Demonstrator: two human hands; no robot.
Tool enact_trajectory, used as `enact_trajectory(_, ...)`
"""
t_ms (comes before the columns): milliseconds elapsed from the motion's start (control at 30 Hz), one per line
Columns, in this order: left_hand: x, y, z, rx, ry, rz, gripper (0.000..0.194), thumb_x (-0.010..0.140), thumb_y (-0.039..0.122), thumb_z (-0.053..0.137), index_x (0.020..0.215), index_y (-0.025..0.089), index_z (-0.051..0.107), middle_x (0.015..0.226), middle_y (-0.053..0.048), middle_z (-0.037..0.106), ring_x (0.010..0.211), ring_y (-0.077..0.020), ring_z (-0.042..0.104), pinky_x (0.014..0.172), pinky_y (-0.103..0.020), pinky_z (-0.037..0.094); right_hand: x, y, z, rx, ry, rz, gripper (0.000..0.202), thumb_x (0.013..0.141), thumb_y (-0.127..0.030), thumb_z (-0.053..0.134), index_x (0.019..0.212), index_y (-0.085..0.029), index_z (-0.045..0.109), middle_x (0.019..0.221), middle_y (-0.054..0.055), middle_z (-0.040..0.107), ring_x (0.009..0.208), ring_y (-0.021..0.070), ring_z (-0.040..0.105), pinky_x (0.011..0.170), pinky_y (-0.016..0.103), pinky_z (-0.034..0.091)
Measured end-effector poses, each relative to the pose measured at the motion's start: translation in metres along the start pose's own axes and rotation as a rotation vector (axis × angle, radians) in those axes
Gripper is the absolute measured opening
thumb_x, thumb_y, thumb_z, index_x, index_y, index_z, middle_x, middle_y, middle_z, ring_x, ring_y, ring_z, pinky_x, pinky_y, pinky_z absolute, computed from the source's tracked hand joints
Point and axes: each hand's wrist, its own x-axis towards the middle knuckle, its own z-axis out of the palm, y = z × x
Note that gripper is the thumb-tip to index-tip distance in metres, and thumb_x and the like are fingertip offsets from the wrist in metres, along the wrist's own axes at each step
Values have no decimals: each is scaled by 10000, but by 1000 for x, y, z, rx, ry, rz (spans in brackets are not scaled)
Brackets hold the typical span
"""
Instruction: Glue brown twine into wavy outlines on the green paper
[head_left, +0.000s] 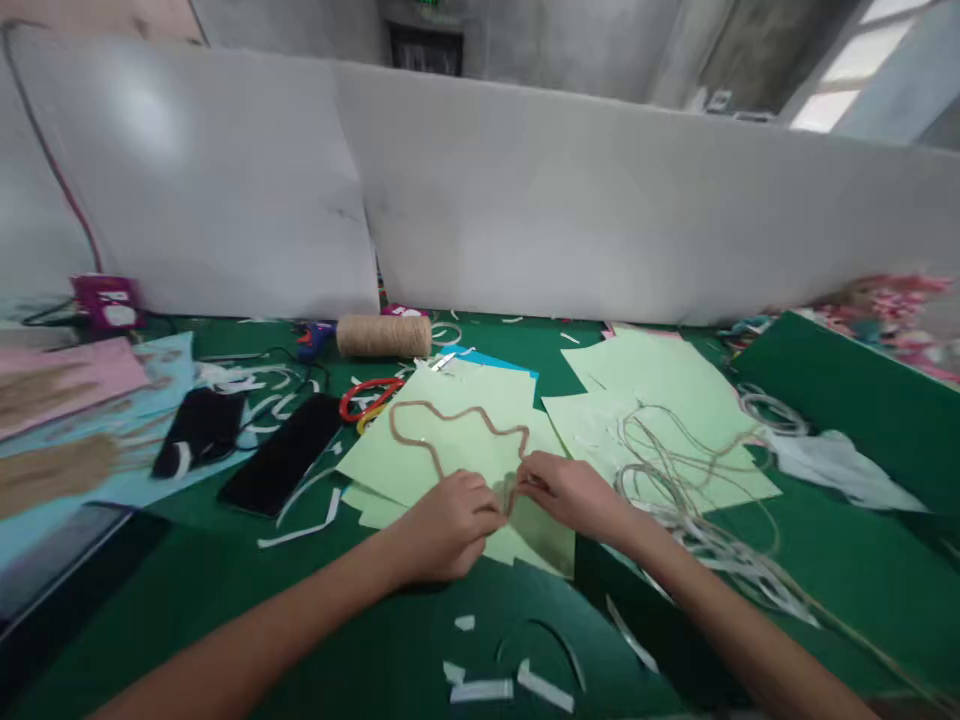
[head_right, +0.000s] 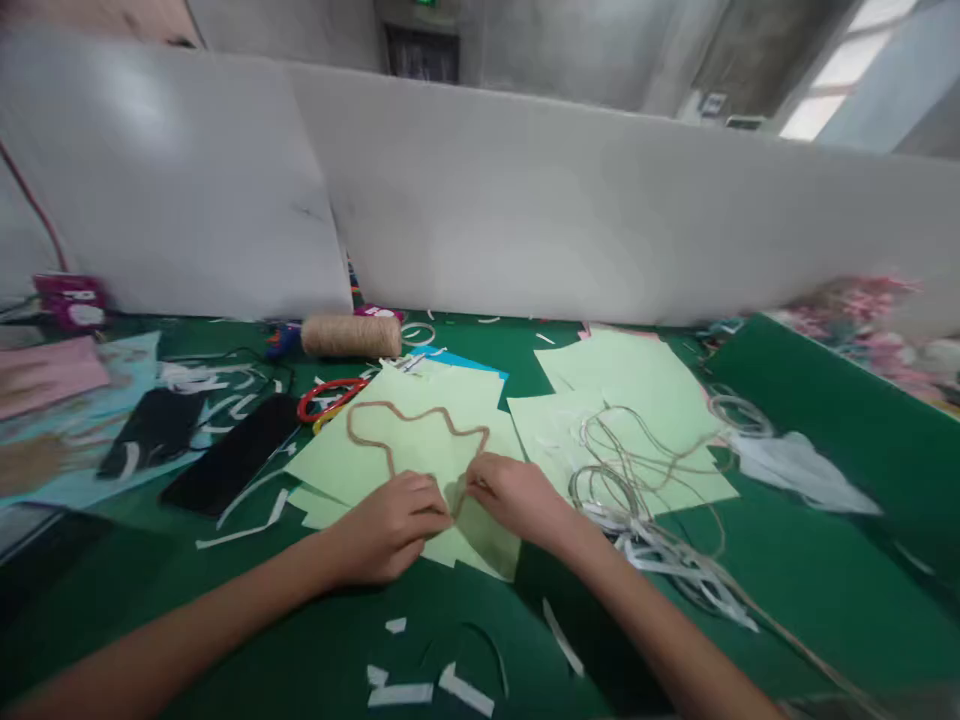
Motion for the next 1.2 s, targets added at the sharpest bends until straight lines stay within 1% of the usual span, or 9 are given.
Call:
enact_trajectory(100,-1,0,0,27,-18,-17,250,749,73,492,968,157,581,902,-71,602,848,-210,484,740,-351,383,15,2,-6,4,-91,30,52,834,-205,527,838,-197,579,774,-1,606,678,124,522,571,207,284)
enact_trajectory(200,-1,1,-1,43,-32,-20,282,742,71,501,1001,157,569,896,-75,593,853,-215,478,731,-349,385,24,3,-7,9,-123,31,25,806,-199,544,808,-201,569,736,-11,590,644,120,498,546,206,261)
enact_trajectory(300,-1,2,-3,44,-27,-10,321,736,50,491,1034,150,556,898,-78,595,872,-219,478,741,-351,388,26,4,-5,17,-110,22,13,797,-201,548,785,-200,552,732,-11,581,637,119,481,540,208,247)
enact_trajectory(567,0,7,-3,115,-4,-4,315,770,33,432,1048,122,553,892,-97,592,853,-216,481,792,-373,409,25,9,-1,107,-91,11,55,820,-240,540,782,-200,542,708,-19,576,626,113,479,543,212,254)
enact_trajectory(700,1,11,-1,222,-16,7,324,778,49,409,1062,90,560,861,-114,585,808,-220,485,754,-385,429,25,11,0,111,-78,-4,37,804,-221,550,774,-200,545,714,-21,588,628,109,481,543,209,255)
enact_trajectory(800,2,12,2,293,-25,5,333,791,34,391,1070,94,562,858,-113,589,804,-213,498,754,-380,438,24,13,1,102,-71,0,29,798,-221,557,777,-204,545,722,-22,594,631,108,484,545,208,253)
enact_trajectory(933,1,13,5,356,32,22,316,833,44,372,1079,92,563,877,-112,602,833,-210,525,803,-396,435,23,14,3,94,-67,-2,37,811,-236,551,788,-209,543,722,-23,595,633,108,488,546,207,252)
enact_trajectory(1067,2,14,7,398,105,25,331,835,34,366,1095,81,564,863,-103,610,840,-205,538,863,-419,410,23,14,3,101,-61,0,43,814,-238,551,786,-207,544,724,-22,595,630,106,486,548,206,255)
enact_trajectory(1200,0,15,9,381,100,12,344,817,32,379,1096,90,571,875,-104,610,847,-210,530,881,-427,403,23,14,2,112,-55,5,39,802,-223,557,773,-203,542,711,-24,581,625,105,477,547,207,254)
